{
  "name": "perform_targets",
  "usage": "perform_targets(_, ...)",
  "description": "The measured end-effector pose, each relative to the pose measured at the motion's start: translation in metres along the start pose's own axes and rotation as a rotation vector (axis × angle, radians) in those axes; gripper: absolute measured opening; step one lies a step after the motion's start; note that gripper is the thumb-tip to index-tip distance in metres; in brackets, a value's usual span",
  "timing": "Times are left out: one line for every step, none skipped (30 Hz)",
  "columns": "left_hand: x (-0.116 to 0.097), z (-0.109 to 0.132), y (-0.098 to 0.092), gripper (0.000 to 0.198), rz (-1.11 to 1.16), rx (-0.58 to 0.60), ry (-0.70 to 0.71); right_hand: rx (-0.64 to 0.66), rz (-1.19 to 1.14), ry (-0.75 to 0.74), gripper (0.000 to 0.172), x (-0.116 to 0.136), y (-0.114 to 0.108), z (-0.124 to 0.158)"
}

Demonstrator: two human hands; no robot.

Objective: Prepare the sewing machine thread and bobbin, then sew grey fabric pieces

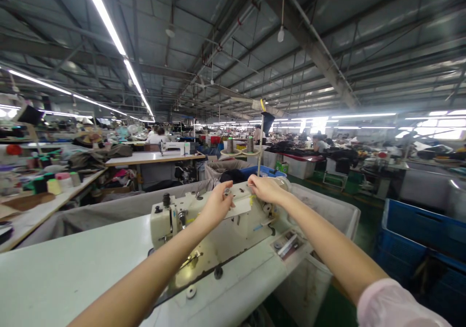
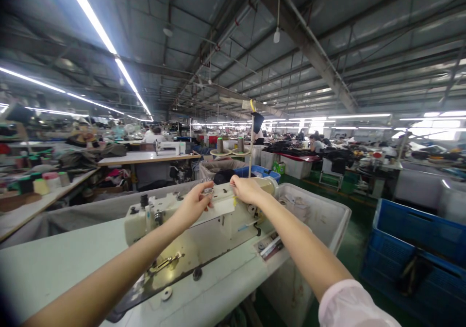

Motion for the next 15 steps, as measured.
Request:
perform_targets(0.0,-0.001,0.002,0.046,0.065,0.009,-0.013,-0.005,-0.077,-0.043,0.014,0.01,-0.004,0.005)
perform_targets(0.0,-0.001,0.004,0.046,0.128,0.038,-0.028,-0.013,-0.155,-0.09,0.012,0.02,-0.007,0.009)
perform_targets(0.0,-0.001,0.006,0.04,0.167,0.073,-0.04,-0.022,-0.224,-0.133,0.01,0.029,-0.011,0.013)
perform_targets(0.0,-0.001,0.006,0.031,0.177,0.101,-0.046,-0.026,-0.277,-0.165,0.009,0.037,-0.015,0.016)
perform_targets(0.0,0.0,0.006,0.023,0.163,0.116,-0.047,-0.027,-0.318,-0.182,0.008,0.042,-0.017,0.018)
perform_targets(0.0,0.001,0.003,0.02,0.126,0.114,-0.045,-0.022,-0.352,-0.187,0.009,0.045,-0.018,0.019)
perform_targets(0.001,0.002,-0.001,0.022,0.076,0.102,-0.04,-0.011,-0.387,-0.189,0.009,0.046,-0.018,0.019)
perform_targets(0.001,0.004,-0.005,0.025,0.022,0.089,-0.033,0.009,-0.43,-0.197,0.011,0.046,-0.016,0.017)
perform_targets(0.001,0.007,-0.008,0.025,-0.029,0.084,-0.021,0.035,-0.48,-0.209,0.012,0.046,-0.014,0.014)
perform_targets(0.0,0.01,-0.012,0.024,-0.083,0.093,-0.003,0.063,-0.531,-0.218,0.012,0.044,-0.011,0.011)
perform_targets(-0.001,0.013,-0.015,0.023,-0.152,0.104,0.021,0.089,-0.577,-0.22,0.013,0.042,-0.007,0.007)
perform_targets(-0.002,0.016,-0.018,0.023,-0.23,0.114,0.045,0.11,-0.61,-0.208,0.013,0.039,-0.003,0.002)
perform_targets(-0.003,0.019,-0.022,0.022,-0.318,0.121,0.062,0.117,-0.617,-0.178,0.014,0.034,0.002,-0.004)
perform_targets(-0.003,0.021,-0.025,0.022,-0.425,0.131,0.071,0.106,-0.586,-0.127,0.014,0.029,0.006,-0.011)
perform_targets(-0.003,0.022,-0.028,0.022,-0.539,0.142,0.072,0.079,-0.53,-0.062,0.014,0.023,0.01,-0.018)
Point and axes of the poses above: each hand's wrist, its own z-axis away from the middle knuckle, its own y-axis out of the palm, x = y × z, the point moved 5 cm from there along -z, towards the middle knuckle, and after that the axes turned 6 degrees about y, right-handed, at the moved point
